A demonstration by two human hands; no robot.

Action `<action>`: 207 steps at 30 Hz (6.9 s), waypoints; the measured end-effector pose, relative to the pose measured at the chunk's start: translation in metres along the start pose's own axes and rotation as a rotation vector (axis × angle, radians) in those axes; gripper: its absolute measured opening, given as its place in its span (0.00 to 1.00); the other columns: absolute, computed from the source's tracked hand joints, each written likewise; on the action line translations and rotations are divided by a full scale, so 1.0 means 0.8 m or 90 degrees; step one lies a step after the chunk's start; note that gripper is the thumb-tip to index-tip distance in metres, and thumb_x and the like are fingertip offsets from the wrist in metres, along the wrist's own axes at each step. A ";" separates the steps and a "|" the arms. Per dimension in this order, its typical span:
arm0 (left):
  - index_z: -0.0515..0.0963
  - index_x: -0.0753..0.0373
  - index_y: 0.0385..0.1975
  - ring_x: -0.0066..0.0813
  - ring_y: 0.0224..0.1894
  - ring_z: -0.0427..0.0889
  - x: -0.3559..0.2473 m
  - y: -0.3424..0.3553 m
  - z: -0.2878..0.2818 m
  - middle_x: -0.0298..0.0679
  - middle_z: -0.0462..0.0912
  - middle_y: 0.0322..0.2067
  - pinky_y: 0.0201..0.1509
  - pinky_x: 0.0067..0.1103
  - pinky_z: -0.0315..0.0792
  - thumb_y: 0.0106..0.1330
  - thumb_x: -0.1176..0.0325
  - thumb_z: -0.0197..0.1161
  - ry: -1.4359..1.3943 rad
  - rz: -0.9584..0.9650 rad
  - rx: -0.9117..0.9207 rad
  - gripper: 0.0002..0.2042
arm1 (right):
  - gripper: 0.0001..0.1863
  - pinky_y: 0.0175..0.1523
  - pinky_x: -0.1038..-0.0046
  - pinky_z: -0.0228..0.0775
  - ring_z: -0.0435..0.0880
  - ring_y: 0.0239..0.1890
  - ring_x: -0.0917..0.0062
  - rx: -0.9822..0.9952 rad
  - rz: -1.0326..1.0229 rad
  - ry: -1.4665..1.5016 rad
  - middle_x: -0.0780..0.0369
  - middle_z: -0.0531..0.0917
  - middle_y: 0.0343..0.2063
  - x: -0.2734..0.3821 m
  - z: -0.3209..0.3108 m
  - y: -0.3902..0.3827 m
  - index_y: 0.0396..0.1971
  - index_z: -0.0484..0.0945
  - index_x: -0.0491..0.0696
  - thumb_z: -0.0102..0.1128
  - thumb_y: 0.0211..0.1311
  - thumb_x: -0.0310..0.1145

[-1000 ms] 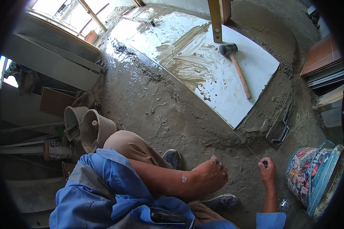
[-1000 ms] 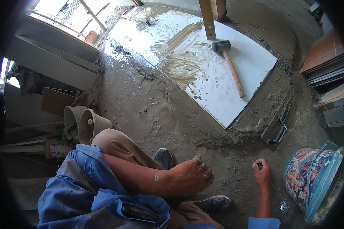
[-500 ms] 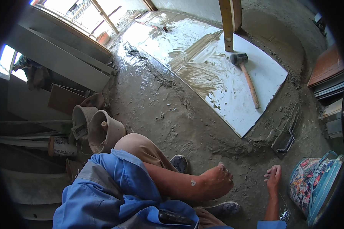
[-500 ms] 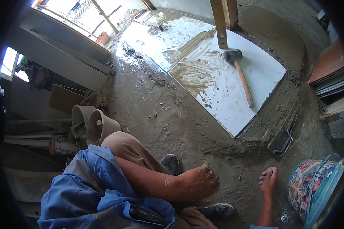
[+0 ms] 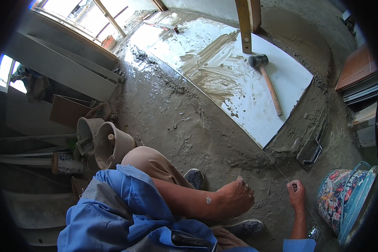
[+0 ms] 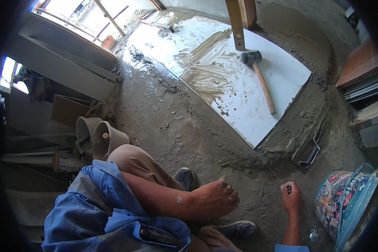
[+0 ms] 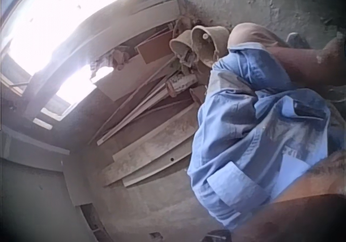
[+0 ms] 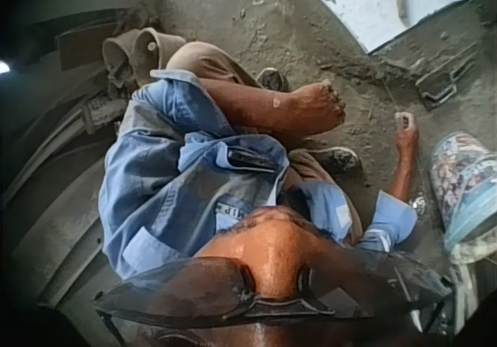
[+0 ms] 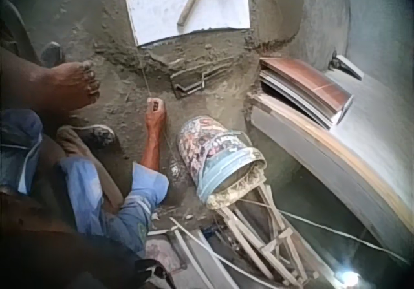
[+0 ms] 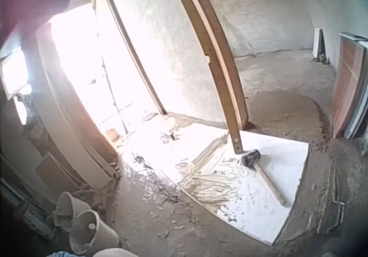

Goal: The person aligns a string line and level, spreads mortar with a trowel, and installs a floor tile by positioning it and tapping it with a rubber mallet.

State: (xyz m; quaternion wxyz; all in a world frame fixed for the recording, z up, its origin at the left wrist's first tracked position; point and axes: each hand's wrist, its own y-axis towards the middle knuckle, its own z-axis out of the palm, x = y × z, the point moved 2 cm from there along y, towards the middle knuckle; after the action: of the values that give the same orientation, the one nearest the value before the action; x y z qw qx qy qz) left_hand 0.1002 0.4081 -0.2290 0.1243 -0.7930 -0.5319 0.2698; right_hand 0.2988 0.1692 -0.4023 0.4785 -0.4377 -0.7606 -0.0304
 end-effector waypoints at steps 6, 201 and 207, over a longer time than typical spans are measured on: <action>0.75 0.68 0.50 0.37 0.47 0.82 0.001 -0.002 -0.002 0.45 0.80 0.46 0.51 0.35 0.71 0.67 0.64 0.54 -0.014 -0.007 -0.011 0.16 | 0.11 0.36 0.73 0.71 0.77 0.27 0.79 0.009 0.024 -0.026 0.62 0.79 0.24 0.001 -0.004 0.001 0.33 0.76 0.42 0.64 0.61 0.34; 0.70 0.62 0.62 0.52 0.70 0.62 0.215 0.107 0.033 0.57 0.60 0.68 0.70 0.41 0.62 0.60 0.56 0.65 -0.261 -0.219 0.017 0.31 | 0.26 0.24 0.65 0.68 0.73 0.17 0.72 -0.052 -0.107 0.064 0.59 0.72 0.18 0.213 -0.016 0.455 0.35 0.71 0.39 0.46 0.74 0.52; 0.70 0.61 0.62 0.51 0.70 0.62 0.216 0.100 0.039 0.56 0.60 0.67 0.70 0.40 0.61 0.61 0.54 0.64 -0.233 -0.197 0.008 0.30 | 0.26 0.40 0.53 0.67 0.73 0.28 0.47 -0.072 -0.142 -0.004 0.45 0.75 0.23 0.203 -0.002 0.469 0.36 0.72 0.36 0.44 0.75 0.49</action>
State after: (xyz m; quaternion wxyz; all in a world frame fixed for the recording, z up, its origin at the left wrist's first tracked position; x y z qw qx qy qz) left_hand 0.1949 0.5304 -0.3445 0.0706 -0.6391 -0.6591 0.3901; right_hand 0.5346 0.5024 -0.4185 0.4445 -0.3768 -0.8031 -0.1245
